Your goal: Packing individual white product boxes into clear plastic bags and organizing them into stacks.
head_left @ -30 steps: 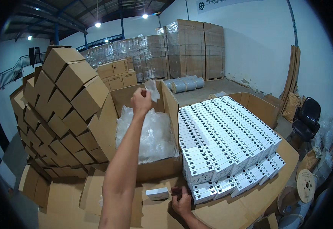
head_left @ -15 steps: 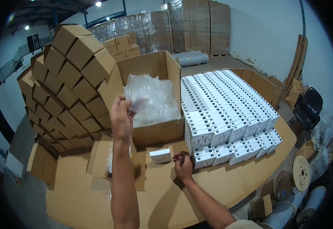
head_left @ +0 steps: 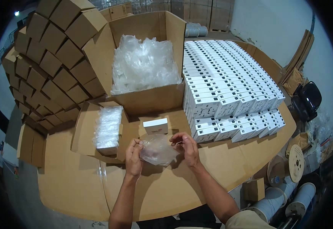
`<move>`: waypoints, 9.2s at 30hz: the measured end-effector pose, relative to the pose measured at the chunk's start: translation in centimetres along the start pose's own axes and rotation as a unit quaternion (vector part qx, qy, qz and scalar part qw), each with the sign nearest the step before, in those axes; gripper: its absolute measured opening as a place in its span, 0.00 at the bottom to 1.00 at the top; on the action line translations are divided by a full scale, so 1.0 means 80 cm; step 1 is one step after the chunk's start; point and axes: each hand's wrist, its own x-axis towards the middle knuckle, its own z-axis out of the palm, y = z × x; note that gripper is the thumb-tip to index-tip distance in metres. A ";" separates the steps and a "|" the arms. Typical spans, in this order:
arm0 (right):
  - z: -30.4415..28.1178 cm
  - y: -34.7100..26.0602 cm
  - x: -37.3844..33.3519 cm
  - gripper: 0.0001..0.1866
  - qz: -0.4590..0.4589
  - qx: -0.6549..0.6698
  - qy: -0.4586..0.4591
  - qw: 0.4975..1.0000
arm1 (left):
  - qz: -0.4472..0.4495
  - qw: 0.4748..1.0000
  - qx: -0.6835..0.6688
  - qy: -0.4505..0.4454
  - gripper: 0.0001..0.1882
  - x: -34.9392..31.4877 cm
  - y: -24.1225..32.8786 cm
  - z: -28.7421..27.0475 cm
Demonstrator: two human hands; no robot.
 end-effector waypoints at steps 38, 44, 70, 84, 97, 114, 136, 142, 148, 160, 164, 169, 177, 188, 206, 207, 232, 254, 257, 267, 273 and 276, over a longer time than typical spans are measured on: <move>0.031 -0.015 0.001 0.08 -0.002 -0.034 -0.099 0.995 | 0.022 0.996 0.054 0.068 0.10 0.004 -0.019 -0.018; 0.013 0.014 0.011 0.08 -0.022 0.079 -0.078 0.994 | 0.064 0.989 0.115 0.064 0.12 0.007 -0.026 -0.017; 0.013 -0.028 0.002 0.14 0.104 -0.090 -0.181 0.974 | 0.088 0.978 0.159 0.099 0.16 -0.009 -0.020 0.011; 0.020 -0.015 0.004 0.13 -0.004 -0.002 -0.067 0.998 | 0.093 0.975 0.199 0.026 0.10 -0.012 -0.013 0.006; 0.018 -0.010 0.013 0.15 -0.123 0.014 0.105 0.987 | 0.092 0.906 0.409 0.057 0.10 -0.013 -0.003 0.002; 0.059 0.025 -0.022 0.13 -0.095 -0.223 0.060 0.968 | 0.208 0.887 0.340 0.233 0.15 0.001 -0.029 0.025; 0.062 0.019 -0.018 0.12 -0.076 -0.167 0.047 0.982 | 0.222 0.904 0.296 0.213 0.15 0.001 -0.037 0.016; 0.046 0.009 -0.013 0.12 0.084 -0.214 -0.091 0.969 | 0.244 0.892 0.314 0.215 0.15 0.002 -0.040 0.013; 0.055 0.012 -0.012 0.19 0.010 -0.132 0.000 0.991 | 0.222 0.895 0.309 0.232 0.15 0.004 -0.036 0.011; 0.029 0.002 -0.006 0.13 0.008 -0.299 -0.052 0.953 | 0.194 0.897 0.338 0.208 0.14 -0.003 -0.025 0.013; 0.039 0.003 -0.006 0.12 -0.009 -0.130 -0.016 0.991 | 0.254 0.878 0.364 0.178 0.14 0.001 -0.039 -0.008; 0.034 0.004 -0.003 0.11 -0.012 -0.138 -0.028 0.990 | 0.157 0.962 0.210 0.074 0.25 -0.003 -0.022 0.018; 0.038 -0.027 0.009 0.10 -0.065 -0.154 -0.027 0.986 | 0.103 0.975 0.195 0.037 0.34 -0.001 -0.021 0.016; 0.052 -0.080 0.014 0.14 -0.412 -0.515 -0.102 0.744 | 0.124 0.973 0.193 0.038 0.32 -0.002 -0.024 0.013; 0.061 -0.092 0.016 0.08 -0.334 -0.582 -0.254 0.697 | 0.121 0.955 0.267 0.050 0.32 -0.002 -0.029 0.006; 0.061 -0.091 0.020 0.09 -0.319 -0.582 -0.279 0.693 | 0.122 0.955 0.266 0.048 0.32 -0.003 -0.028 0.006; 0.025 0.003 0.078 0.23 -0.147 -0.249 -0.127 0.949 | 0.001 0.953 0.304 -0.016 0.32 0.001 -0.010 -0.005; 0.034 -0.041 0.061 0.15 -0.190 -0.008 -0.037 0.981 | -0.027 0.971 0.234 -0.039 0.30 0.005 -0.001 -0.010; 0.036 -0.043 0.058 0.15 -0.199 -0.010 -0.046 0.979 | -0.021 0.973 0.230 -0.028 0.30 0.007 -0.005 -0.014; 0.026 -0.036 0.060 0.14 -0.131 -0.054 -0.060 0.988 | 0.033 0.964 0.265 -0.007 0.27 0.010 -0.008 -0.014; 0.027 -0.033 0.060 0.14 -0.085 -0.045 -0.079 0.992 | 0.033 0.966 0.257 0.007 0.25 0.008 -0.002 -0.009; 0.022 -0.027 0.063 0.13 -0.105 -0.042 -0.087 0.990 | 0.037 0.966 0.254 0.007 0.26 0.008 0.000 -0.008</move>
